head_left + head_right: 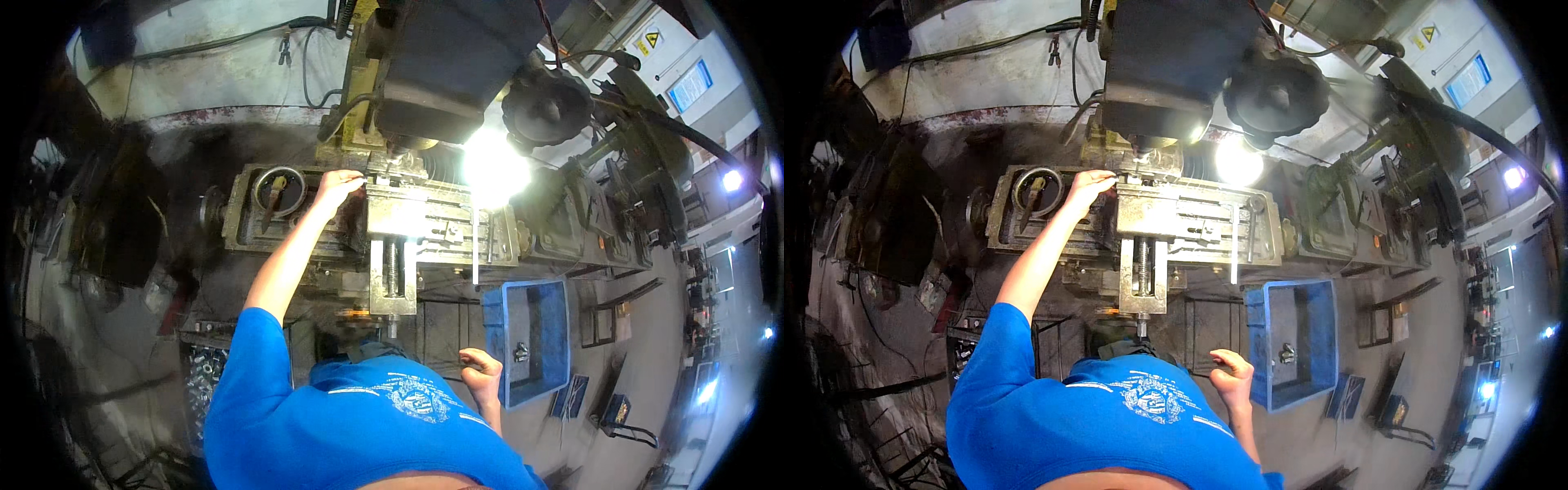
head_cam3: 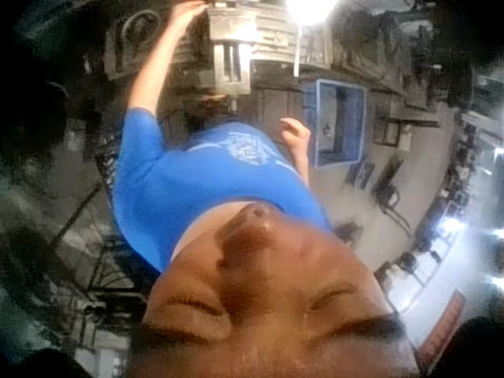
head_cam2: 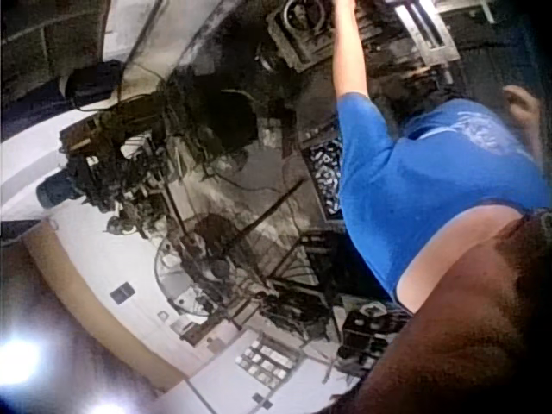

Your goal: The person operates a milling machine to machine small metal parts. They repeatedly place a part into the machine, run the operation, remove the part, and measure it with a caliper before placing it in a blue bin. The person also uses a brush to clear metal shavings from the machine table.

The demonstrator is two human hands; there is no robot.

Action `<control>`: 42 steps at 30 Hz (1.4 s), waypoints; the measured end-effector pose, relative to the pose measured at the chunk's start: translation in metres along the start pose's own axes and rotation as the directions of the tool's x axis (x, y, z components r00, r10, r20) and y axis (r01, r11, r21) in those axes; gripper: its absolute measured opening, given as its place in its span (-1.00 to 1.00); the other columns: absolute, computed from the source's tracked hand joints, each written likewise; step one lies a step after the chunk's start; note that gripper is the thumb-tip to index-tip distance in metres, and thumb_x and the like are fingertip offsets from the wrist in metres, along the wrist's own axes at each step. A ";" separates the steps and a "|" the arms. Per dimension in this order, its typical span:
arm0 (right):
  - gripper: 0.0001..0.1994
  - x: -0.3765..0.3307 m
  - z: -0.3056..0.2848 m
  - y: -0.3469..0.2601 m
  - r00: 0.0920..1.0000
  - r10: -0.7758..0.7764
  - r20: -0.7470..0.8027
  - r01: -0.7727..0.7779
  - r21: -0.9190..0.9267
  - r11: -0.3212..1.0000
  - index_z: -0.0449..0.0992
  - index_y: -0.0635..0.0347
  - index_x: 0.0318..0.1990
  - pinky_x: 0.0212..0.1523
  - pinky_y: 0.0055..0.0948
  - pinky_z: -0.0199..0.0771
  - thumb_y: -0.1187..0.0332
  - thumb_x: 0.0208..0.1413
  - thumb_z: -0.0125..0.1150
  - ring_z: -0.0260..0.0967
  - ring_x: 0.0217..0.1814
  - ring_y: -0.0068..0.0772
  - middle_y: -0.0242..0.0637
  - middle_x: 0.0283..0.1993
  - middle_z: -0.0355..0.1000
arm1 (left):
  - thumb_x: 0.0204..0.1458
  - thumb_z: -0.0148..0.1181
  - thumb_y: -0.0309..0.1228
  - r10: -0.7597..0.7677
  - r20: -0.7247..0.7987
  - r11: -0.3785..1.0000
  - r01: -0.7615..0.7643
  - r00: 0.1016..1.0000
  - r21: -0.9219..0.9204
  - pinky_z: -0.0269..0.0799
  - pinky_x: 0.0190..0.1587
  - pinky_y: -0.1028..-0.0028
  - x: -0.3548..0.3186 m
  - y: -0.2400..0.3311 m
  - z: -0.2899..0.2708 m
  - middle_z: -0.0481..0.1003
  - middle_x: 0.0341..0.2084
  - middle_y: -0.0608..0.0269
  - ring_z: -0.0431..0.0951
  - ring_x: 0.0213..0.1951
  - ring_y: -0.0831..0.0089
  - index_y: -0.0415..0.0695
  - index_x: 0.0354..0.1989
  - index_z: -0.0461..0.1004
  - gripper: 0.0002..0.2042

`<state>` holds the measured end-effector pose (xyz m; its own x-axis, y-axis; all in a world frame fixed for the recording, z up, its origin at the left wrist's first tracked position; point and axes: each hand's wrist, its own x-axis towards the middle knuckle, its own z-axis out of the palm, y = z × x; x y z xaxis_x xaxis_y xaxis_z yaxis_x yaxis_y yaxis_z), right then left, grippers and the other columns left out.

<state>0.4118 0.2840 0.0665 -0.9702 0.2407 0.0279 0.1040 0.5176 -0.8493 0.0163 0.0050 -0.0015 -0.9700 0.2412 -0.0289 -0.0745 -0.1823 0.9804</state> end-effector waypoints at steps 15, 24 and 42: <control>-0.63 -0.008 0.002 0.007 0.998 -0.014 0.060 0.020 -0.089 0.996 0.52 0.31 -0.27 -0.24 -0.53 0.42 0.55 -0.39 0.03 0.44 -0.32 -0.43 -0.16 -0.33 0.48 | -0.06 0.19 -0.43 -0.037 0.123 0.995 0.025 0.992 0.097 0.38 -0.25 0.52 0.010 0.006 -0.011 0.55 -0.45 0.19 0.54 -0.40 0.48 -0.30 -0.23 0.49 -0.76; -0.65 -0.013 -0.002 0.014 0.999 -0.023 0.049 0.028 -0.120 0.992 0.53 0.27 -0.28 -0.29 -0.49 0.44 0.52 -0.38 0.08 0.44 -0.36 -0.35 -0.14 -0.32 0.48 | -0.07 0.20 -0.47 -0.096 0.139 0.993 0.084 0.986 0.088 0.40 -0.24 0.52 0.014 0.008 -0.011 0.55 -0.45 0.18 0.54 -0.41 0.47 -0.30 -0.24 0.49 -0.78; -0.65 -0.019 0.006 0.021 0.997 0.059 0.048 -0.054 -0.109 0.993 0.53 0.24 -0.28 -0.29 -0.48 0.45 0.52 -0.39 0.10 0.46 -0.35 -0.33 -0.14 -0.31 0.48 | -0.05 0.22 -0.45 -0.176 -0.001 0.983 0.175 0.984 -0.052 0.35 -0.25 0.60 -0.002 0.019 0.017 0.54 -0.40 0.28 0.49 -0.37 0.58 -0.26 -0.25 0.52 -0.80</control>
<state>0.4310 0.2853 0.0449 -0.9717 0.2313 -0.0479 0.1793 0.5900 -0.7872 0.0203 0.0176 0.0201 -0.9422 0.2682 -0.2010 -0.2555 -0.1868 0.9486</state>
